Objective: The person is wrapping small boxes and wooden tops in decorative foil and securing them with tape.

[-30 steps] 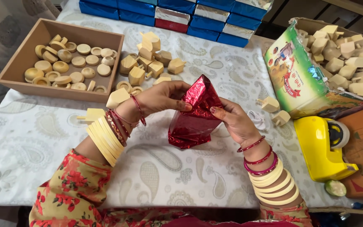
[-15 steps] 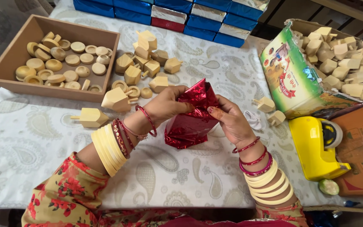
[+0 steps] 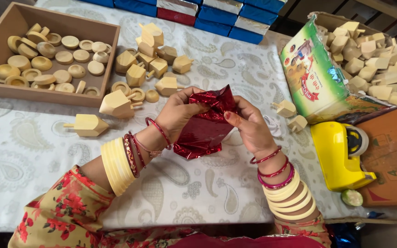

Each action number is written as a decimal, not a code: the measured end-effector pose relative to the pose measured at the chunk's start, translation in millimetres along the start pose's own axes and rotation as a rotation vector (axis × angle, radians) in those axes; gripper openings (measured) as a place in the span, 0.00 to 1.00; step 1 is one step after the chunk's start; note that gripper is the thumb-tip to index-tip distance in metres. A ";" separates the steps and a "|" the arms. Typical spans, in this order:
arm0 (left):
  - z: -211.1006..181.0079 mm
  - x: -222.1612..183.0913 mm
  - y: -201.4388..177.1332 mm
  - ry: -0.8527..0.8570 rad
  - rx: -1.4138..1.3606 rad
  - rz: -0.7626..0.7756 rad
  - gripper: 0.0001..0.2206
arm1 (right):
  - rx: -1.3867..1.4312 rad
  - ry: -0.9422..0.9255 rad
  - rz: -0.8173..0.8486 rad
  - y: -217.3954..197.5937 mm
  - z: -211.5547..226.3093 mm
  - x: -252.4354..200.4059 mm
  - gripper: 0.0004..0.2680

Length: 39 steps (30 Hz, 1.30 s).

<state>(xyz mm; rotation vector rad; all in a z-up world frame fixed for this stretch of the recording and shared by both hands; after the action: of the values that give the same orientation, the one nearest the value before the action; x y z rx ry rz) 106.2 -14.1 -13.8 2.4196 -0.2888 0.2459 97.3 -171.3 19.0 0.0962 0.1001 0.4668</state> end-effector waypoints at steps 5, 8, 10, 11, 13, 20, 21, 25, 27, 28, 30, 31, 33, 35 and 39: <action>-2.4 0.3 1.7 0.015 0.001 0.012 0.08 | -0.153 -0.021 0.201 31.7 32.2 -10.6 0.19; -3.9 -0.8 5.1 0.017 0.018 0.011 0.08 | -0.304 -0.071 0.228 33.7 31.4 -12.1 0.23; -8.4 -1.4 6.4 0.061 0.111 0.022 0.08 | -0.392 -0.138 0.148 25.5 30.2 -10.4 0.21; -7.6 -0.9 6.2 0.061 0.112 0.023 0.08 | -0.391 -0.139 0.148 24.9 29.2 -9.8 0.21; -14.3 1.3 6.3 0.143 0.272 0.046 0.07 | -0.262 -0.090 0.159 20.8 24.5 -7.4 0.19; -31.1 1.0 9.6 0.215 0.493 0.120 0.09 | -0.295 -0.136 0.070 10.0 25.2 -2.7 0.15; -42.5 -0.7 16.6 0.300 0.571 0.171 0.11 | -0.296 -0.137 0.048 6.1 23.7 -1.3 0.16; -73.0 -9.4 38.5 0.614 0.811 0.386 0.20 | -0.231 -0.135 0.047 -1.1 21.1 3.3 0.15; -70.8 -9.8 34.9 0.628 0.831 0.411 0.20 | -0.208 -0.130 0.064 3.1 24.4 3.2 0.16; -69.8 -10.6 34.1 0.643 0.850 0.434 0.20 | -0.187 -0.125 0.081 5.8 25.8 3.4 0.16; -77.2 -12.8 36.3 0.657 0.870 0.444 0.19 | -0.215 -0.145 0.082 2.9 23.4 4.2 0.15; -81.1 -14.7 37.6 0.672 0.889 0.452 0.18 | -0.244 -0.164 0.083 2.3 22.7 4.3 0.14; -85.5 -16.1 38.9 0.691 0.910 0.474 0.17 | -0.241 -0.183 0.101 1.4 20.5 5.5 0.13; -88.3 -18.1 40.3 0.713 0.931 0.497 0.17 | -0.239 -0.204 0.119 0.5 18.7 6.6 0.12; -88.0 -21.3 42.8 0.757 0.970 0.538 0.15 | -0.281 -0.307 0.158 4.1 22.9 4.0 0.09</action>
<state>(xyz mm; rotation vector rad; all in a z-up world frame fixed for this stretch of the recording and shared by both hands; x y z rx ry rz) 65.4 14.3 73.2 2.8254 -0.5406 1.8421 101.8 -167.5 41.9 -0.1017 -0.2761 0.6143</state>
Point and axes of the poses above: each hand's wrist, its own x-axis towards the middle knuckle, its own y-axis out of the palm, z = x × y, the point moved 10 cm from there along x, towards the middle knuckle, and after that the axes turned 13 degrees about y, right-handed, at the moved point
